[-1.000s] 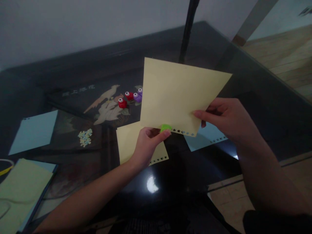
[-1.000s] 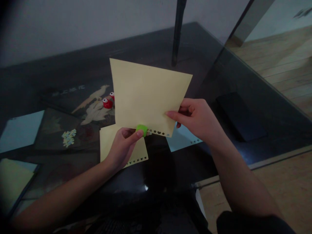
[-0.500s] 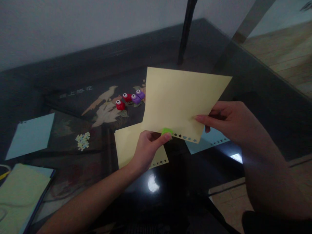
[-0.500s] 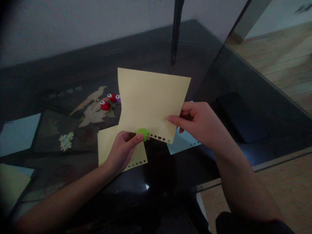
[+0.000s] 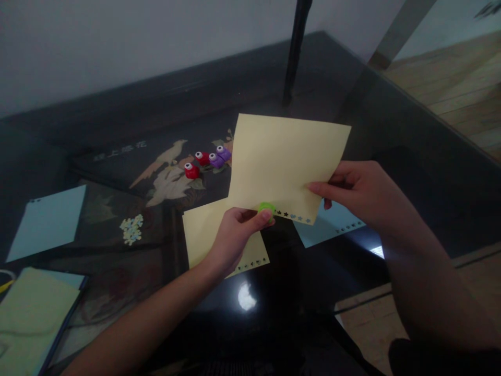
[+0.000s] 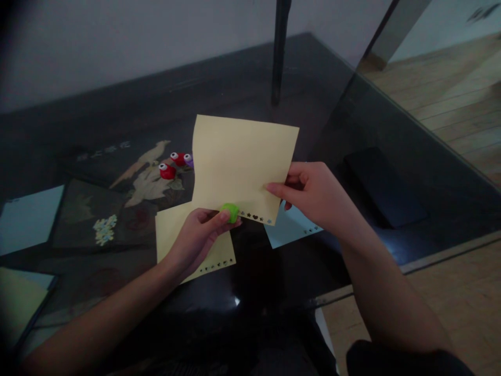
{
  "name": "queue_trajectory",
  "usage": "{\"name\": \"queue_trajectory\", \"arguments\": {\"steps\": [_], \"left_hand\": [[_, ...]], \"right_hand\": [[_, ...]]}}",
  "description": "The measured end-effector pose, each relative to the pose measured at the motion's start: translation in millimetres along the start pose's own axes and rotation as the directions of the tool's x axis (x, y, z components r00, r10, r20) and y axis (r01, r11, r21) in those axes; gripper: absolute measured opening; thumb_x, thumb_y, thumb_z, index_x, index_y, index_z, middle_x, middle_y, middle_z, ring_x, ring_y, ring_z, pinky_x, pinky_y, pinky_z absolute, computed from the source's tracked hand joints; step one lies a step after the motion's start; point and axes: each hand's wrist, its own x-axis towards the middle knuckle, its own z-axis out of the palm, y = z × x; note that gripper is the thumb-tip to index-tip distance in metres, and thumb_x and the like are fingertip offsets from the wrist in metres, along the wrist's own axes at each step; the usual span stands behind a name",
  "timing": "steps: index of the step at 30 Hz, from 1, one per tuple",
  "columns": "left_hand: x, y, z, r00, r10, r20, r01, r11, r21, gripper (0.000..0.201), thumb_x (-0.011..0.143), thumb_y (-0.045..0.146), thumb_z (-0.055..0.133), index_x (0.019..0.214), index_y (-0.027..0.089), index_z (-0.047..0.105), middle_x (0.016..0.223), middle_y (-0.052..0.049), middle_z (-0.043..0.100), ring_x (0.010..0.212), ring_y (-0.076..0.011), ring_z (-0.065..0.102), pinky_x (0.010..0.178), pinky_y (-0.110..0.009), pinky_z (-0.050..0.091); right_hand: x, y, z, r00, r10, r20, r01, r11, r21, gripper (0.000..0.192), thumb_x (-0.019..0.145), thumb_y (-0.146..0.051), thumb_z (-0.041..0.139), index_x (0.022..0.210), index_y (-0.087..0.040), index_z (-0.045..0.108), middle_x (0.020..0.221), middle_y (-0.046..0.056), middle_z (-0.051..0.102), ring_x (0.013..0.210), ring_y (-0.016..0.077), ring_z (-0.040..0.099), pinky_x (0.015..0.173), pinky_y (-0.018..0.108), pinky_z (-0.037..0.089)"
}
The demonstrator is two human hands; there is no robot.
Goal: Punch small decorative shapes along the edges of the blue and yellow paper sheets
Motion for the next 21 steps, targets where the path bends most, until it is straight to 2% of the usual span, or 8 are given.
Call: {"name": "queue_trajectory", "arguments": {"steps": [4, 13, 17, 21], "left_hand": [[-1.3, 1.5, 1.9, 1.0, -0.021, 0.019, 0.022, 0.999, -0.035, 0.026, 0.067, 0.037, 0.081, 0.079, 0.014, 0.076, 0.079, -0.007, 0.074, 0.077, -0.0163, 0.066, 0.087, -0.036, 0.052], [-7.5, 6.2, 5.8, 0.997, -0.034, 0.07, 0.04, 0.996, -0.083, 0.025, 0.069, 0.026, 0.079, 0.089, 0.014, 0.072, 0.093, -0.008, 0.074, 0.091, -0.0192, 0.068, 0.087, -0.034, 0.054], [-7.6, 6.2, 5.8, 0.996, -0.053, 0.068, 0.057, 0.996, -0.069, 0.038, 0.065, 0.023, 0.082, 0.1, 0.016, 0.07, 0.095, -0.007, 0.074, 0.094, -0.0195, 0.068, 0.089, -0.035, 0.053], [-7.1, 2.4, 3.7, 0.996, -0.026, 0.084, 0.025, 1.0, 0.02, 0.048, 0.065, 0.022, 0.081, 0.111, 0.018, 0.066, 0.102, -0.007, 0.073, 0.102, -0.0213, 0.066, 0.093, -0.038, 0.051]], "right_hand": [[2.1, 6.1, 1.6, 1.0, 0.013, 0.001, -0.013, 0.994, 0.108, 0.014, 0.071, -0.031, 0.073, 0.078, -0.019, 0.075, 0.072, 0.004, 0.074, 0.061, 0.0173, 0.068, 0.05, 0.026, 0.053], [5.3, 8.2, 2.6, 0.997, -0.002, -0.074, 0.015, 0.986, 0.166, 0.006, 0.07, -0.027, 0.074, 0.072, -0.022, 0.073, 0.062, 0.001, 0.07, 0.05, 0.0129, 0.06, 0.041, 0.023, 0.047], [6.8, 9.1, 2.3, 0.994, -0.01, -0.113, 0.03, 0.984, 0.173, 0.011, 0.069, -0.03, 0.075, 0.073, -0.02, 0.072, 0.063, 0.001, 0.07, 0.048, 0.0118, 0.057, 0.042, 0.024, 0.047], [7.0, 9.9, 2.1, 0.986, -0.023, -0.165, 0.051, 0.985, 0.165, 0.013, 0.07, -0.031, 0.074, 0.072, -0.018, 0.071, 0.063, 0.002, 0.068, 0.049, 0.0119, 0.057, 0.043, 0.025, 0.047]]}}
